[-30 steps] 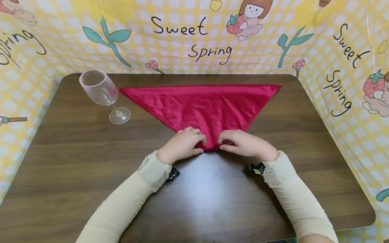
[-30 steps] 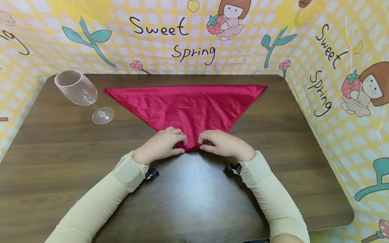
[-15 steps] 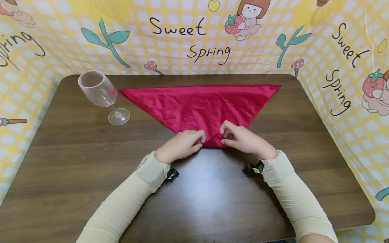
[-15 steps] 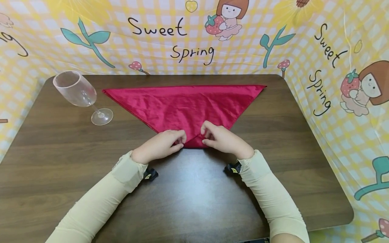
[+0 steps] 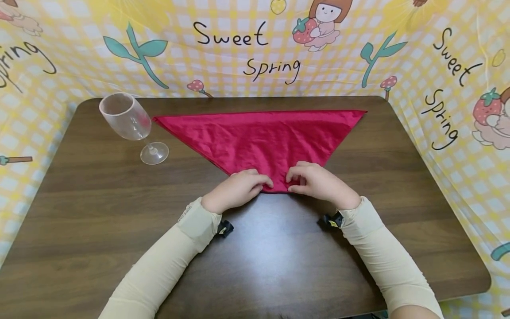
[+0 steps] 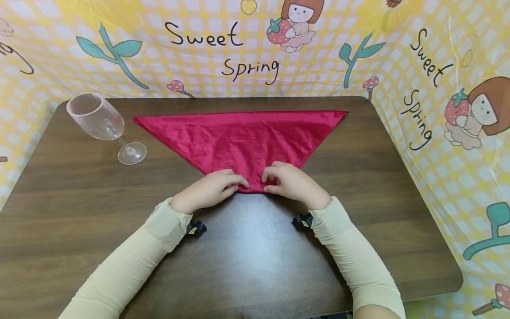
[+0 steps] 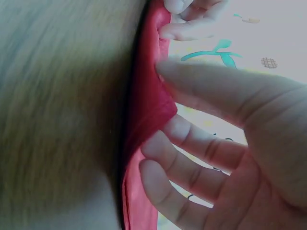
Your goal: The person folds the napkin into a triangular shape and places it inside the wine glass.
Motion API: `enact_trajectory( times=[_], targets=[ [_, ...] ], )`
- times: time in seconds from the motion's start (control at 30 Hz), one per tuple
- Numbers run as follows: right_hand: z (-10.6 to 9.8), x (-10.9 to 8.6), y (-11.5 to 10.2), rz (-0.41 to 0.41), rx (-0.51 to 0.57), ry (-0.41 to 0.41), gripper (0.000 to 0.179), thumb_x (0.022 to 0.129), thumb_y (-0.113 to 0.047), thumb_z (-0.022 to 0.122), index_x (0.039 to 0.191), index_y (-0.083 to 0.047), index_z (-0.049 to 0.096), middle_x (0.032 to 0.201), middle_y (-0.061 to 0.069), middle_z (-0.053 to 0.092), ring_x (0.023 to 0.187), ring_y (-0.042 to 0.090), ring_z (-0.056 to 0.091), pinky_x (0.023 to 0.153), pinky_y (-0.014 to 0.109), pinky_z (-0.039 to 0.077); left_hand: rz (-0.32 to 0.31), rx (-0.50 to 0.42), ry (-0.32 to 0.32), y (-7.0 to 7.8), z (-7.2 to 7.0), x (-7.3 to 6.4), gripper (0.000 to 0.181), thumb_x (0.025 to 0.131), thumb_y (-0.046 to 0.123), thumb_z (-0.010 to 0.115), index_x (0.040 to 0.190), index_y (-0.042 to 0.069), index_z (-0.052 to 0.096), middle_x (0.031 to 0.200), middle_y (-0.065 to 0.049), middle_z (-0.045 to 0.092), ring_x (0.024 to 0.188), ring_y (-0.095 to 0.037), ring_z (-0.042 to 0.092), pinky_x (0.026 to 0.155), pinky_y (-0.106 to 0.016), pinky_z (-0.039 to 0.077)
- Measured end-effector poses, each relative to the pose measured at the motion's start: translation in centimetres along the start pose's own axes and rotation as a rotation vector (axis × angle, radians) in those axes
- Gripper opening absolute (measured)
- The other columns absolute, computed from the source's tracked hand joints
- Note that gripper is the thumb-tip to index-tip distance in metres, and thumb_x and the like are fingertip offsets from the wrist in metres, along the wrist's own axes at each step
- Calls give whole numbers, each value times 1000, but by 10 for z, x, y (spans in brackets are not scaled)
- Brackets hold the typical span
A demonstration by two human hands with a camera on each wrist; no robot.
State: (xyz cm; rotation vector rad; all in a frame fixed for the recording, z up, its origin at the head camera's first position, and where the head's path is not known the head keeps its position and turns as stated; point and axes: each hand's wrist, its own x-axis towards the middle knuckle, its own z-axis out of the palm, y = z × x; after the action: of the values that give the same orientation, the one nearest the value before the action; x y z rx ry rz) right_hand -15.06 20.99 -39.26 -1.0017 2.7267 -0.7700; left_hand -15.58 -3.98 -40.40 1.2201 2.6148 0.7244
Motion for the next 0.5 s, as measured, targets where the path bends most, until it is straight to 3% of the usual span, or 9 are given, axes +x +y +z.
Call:
enact_trajectory(
  times=[0.23,0.4,0.5],
  targets=[
    [-1,-1,2,30,-67,-74,25,77,-15,77,100,-15,66,85,1,53,65,15,52,62,26,45,-27,38,-28,-2,-2,0,26,89,13,59,112,18,69,93,0,58,86,-14,54,78,-28,46],
    [-1,-1,4,4,-109,-69,20,79,-9,72,98,-14,68,82,1,54,64,13,49,61,26,44,2,6,-20,-5,-3,0,24,83,16,71,106,16,69,97,0,59,92,-15,55,83,-27,45],
    [-1,-1,4,-5,-127,-56,16,81,-9,70,96,-14,69,85,0,57,69,13,53,66,27,46,13,-7,-6,-7,-2,1,19,84,14,70,102,16,69,95,0,60,90,-14,55,82,-27,45]
  ],
)
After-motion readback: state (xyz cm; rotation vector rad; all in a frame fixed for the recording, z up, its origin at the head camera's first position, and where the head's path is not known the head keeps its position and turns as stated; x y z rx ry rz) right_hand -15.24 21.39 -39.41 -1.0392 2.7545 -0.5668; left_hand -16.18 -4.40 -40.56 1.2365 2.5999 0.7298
